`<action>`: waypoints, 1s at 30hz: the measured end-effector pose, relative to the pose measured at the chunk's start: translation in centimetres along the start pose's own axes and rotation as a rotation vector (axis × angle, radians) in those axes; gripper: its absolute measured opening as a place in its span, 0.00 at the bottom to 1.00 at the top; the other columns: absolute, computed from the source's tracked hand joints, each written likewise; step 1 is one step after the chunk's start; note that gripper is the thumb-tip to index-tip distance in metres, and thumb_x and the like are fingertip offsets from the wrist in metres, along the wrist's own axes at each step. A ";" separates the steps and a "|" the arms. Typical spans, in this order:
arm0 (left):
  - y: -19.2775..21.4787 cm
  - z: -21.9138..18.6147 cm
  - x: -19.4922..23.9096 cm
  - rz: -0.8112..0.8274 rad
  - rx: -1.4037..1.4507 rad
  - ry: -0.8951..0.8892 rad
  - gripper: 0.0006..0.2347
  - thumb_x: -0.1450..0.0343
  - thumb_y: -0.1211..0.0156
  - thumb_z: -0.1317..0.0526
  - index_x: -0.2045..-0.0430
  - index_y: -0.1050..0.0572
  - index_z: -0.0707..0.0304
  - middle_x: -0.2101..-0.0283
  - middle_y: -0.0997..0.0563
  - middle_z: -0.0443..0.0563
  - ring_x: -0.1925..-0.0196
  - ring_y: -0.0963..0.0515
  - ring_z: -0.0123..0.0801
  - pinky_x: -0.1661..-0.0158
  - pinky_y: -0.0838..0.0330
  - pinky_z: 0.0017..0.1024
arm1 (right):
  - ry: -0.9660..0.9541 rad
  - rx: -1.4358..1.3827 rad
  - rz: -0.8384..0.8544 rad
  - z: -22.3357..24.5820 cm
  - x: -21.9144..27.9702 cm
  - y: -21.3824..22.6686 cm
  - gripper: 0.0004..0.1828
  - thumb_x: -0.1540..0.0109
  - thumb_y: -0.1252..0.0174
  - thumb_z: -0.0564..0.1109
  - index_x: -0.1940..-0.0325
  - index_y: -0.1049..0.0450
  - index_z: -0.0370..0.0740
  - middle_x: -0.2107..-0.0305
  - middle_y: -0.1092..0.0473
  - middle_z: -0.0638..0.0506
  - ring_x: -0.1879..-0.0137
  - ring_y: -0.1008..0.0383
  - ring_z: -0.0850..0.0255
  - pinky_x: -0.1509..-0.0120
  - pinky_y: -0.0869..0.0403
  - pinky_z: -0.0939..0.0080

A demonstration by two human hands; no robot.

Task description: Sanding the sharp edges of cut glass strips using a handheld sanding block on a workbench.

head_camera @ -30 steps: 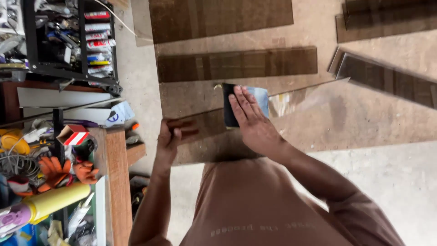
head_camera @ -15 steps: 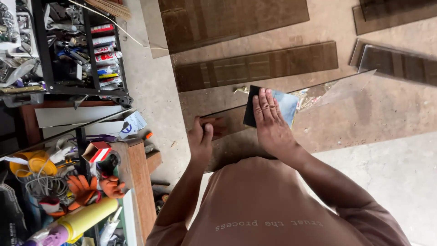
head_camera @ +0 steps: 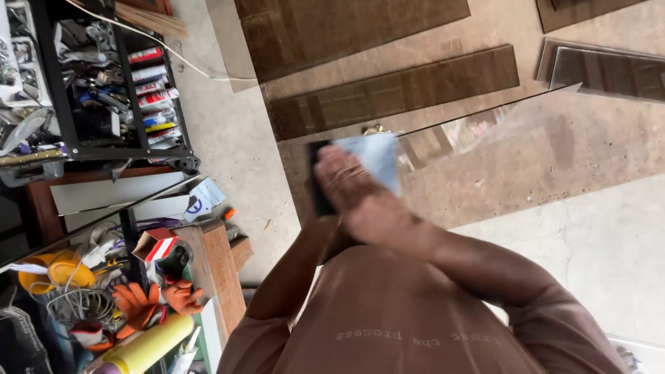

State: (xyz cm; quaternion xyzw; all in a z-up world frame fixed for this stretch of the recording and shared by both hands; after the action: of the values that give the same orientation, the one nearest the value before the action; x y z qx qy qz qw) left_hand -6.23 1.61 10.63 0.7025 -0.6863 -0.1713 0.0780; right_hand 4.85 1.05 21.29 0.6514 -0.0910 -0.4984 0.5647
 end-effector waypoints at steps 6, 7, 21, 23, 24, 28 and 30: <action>-0.8 -0.3 -0.7 0.047 0.165 -0.014 0.09 0.24 0.45 0.63 0.53 0.33 0.68 0.70 0.20 0.60 0.73 0.15 0.45 0.73 0.19 0.38 | -0.037 0.228 0.219 -7.1 5.8 -3.3 0.37 0.42 0.55 0.37 0.28 0.43 0.20 0.34 0.40 0.23 0.25 0.41 0.37 0.20 0.43 0.49; -0.7 -0.3 -0.6 0.046 0.164 -0.009 0.09 0.24 0.45 0.63 0.53 0.33 0.68 0.70 0.20 0.60 0.73 0.15 0.45 0.73 0.19 0.38 | -0.037 0.223 0.222 -4.5 4.6 -2.7 0.37 0.42 0.55 0.37 0.28 0.43 0.20 0.34 0.40 0.23 0.25 0.41 0.37 0.20 0.43 0.49; -0.2 -0.2 -0.5 0.001 0.005 -0.192 0.12 0.24 0.45 0.63 0.49 0.28 0.69 0.68 0.23 0.53 0.71 0.22 0.40 0.65 0.26 0.36 | -0.073 0.217 0.066 -9.6 5.7 -2.3 0.31 0.39 0.52 0.38 0.31 0.34 0.23 0.39 0.33 0.26 0.31 0.32 0.37 0.28 0.32 0.48; 0.4 0.0 0.2 0.022 0.041 -0.135 0.11 0.24 0.44 0.63 0.50 0.28 0.70 0.68 0.21 0.56 0.70 0.20 0.42 0.65 0.24 0.37 | -0.023 0.087 0.047 -4.7 3.9 -0.2 0.30 0.39 0.55 0.38 0.32 0.34 0.25 0.39 0.32 0.27 0.31 0.32 0.37 0.27 0.34 0.46; 0.2 0.0 0.2 0.028 0.087 -0.088 0.11 0.24 0.44 0.62 0.52 0.29 0.71 0.67 0.20 0.58 0.70 0.18 0.43 0.65 0.22 0.37 | 0.043 -0.030 0.023 -2.6 2.8 1.1 0.30 0.39 0.57 0.38 0.32 0.33 0.27 0.39 0.32 0.28 0.31 0.32 0.37 0.25 0.36 0.44; 0.7 0.7 1.2 0.085 0.234 0.033 0.11 0.24 0.42 0.61 0.56 0.31 0.73 0.65 0.15 0.66 0.67 0.13 0.46 0.67 0.16 0.38 | -0.146 0.026 0.075 -19.0 16.0 -0.7 0.32 0.39 0.58 0.34 0.28 0.40 0.25 0.35 0.39 0.26 0.27 0.39 0.36 0.22 0.41 0.45; 0.9 1.3 2.4 0.032 0.329 0.191 0.13 0.23 0.45 0.63 0.51 0.36 0.76 0.61 0.17 0.71 0.62 0.13 0.50 0.63 0.16 0.40 | -0.350 0.054 0.146 -22.2 20.6 -2.6 0.37 0.39 0.60 0.29 0.23 0.50 0.22 0.28 0.49 0.25 0.22 0.49 0.35 0.19 0.47 0.46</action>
State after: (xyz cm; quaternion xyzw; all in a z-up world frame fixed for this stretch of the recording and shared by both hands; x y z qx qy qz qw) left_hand -7.52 -0.64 9.37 0.7077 -0.7058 0.0120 0.0294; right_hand 30.46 2.21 4.88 0.5612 -0.2482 -0.5594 0.5573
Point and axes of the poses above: each hand's wrist, its own x-axis away from the middle knuckle, its own y-axis out of the back of the hand, z = x × y, the point moved 2 cm from there along -x, towards the middle knuckle
